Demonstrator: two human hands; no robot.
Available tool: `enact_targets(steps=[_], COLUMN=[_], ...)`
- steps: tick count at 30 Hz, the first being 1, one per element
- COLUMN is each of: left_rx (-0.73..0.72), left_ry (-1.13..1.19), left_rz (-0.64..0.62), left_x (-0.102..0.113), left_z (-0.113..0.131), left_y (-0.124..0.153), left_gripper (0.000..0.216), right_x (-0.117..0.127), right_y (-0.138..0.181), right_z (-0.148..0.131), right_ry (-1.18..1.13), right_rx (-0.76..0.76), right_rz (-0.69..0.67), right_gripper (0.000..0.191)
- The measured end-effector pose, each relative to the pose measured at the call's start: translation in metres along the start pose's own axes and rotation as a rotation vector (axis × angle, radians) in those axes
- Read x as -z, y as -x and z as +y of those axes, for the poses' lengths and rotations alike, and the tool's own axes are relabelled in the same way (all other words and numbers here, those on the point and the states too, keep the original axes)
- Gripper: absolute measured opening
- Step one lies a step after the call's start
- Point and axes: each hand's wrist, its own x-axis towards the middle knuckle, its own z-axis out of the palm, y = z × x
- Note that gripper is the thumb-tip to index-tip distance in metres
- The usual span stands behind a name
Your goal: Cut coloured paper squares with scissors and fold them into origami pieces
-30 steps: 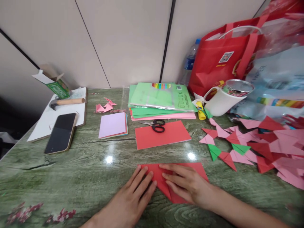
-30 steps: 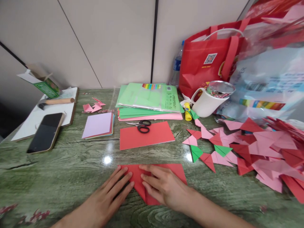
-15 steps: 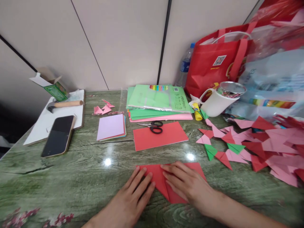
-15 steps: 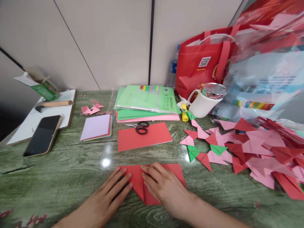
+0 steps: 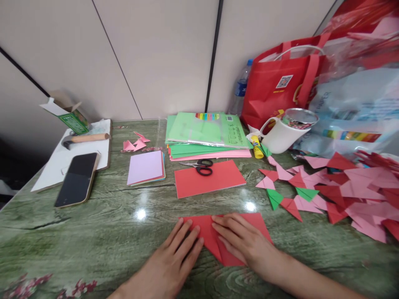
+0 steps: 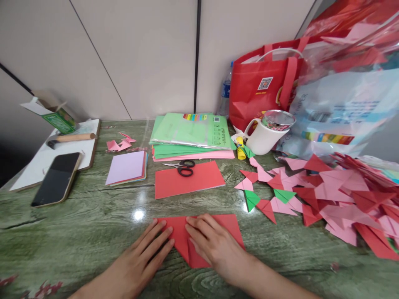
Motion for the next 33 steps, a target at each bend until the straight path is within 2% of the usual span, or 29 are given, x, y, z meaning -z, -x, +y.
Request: enact_targets(steps=[13, 28, 33], left_rx=[-0.039, -0.039, -0.043], left_ry=[-0.048, -0.063, -0.066], left_rz=[0.071, 0.067, 0.064], left_x=[0.0009, 0.0007, 0.0016], left_z=[-0.0014, -0.002, -0.0027], left_y=[0.0002, -0.0004, -0.0005], left_gripper=[0.079, 0.076, 0.076], right_x=[0.0018, 0.0036, 0.0028], right_y=[0.0014, 0.0017, 0.0017], right_z=[0.0014, -0.0009, 0.0005], right_ry=[-0.098, -0.164, -0.147], right_rx=[-0.051, -0.105, -0.079], right_rz=[-0.085, -0.07, -0.08], right_gripper=[0.035, 0.032, 0.031])
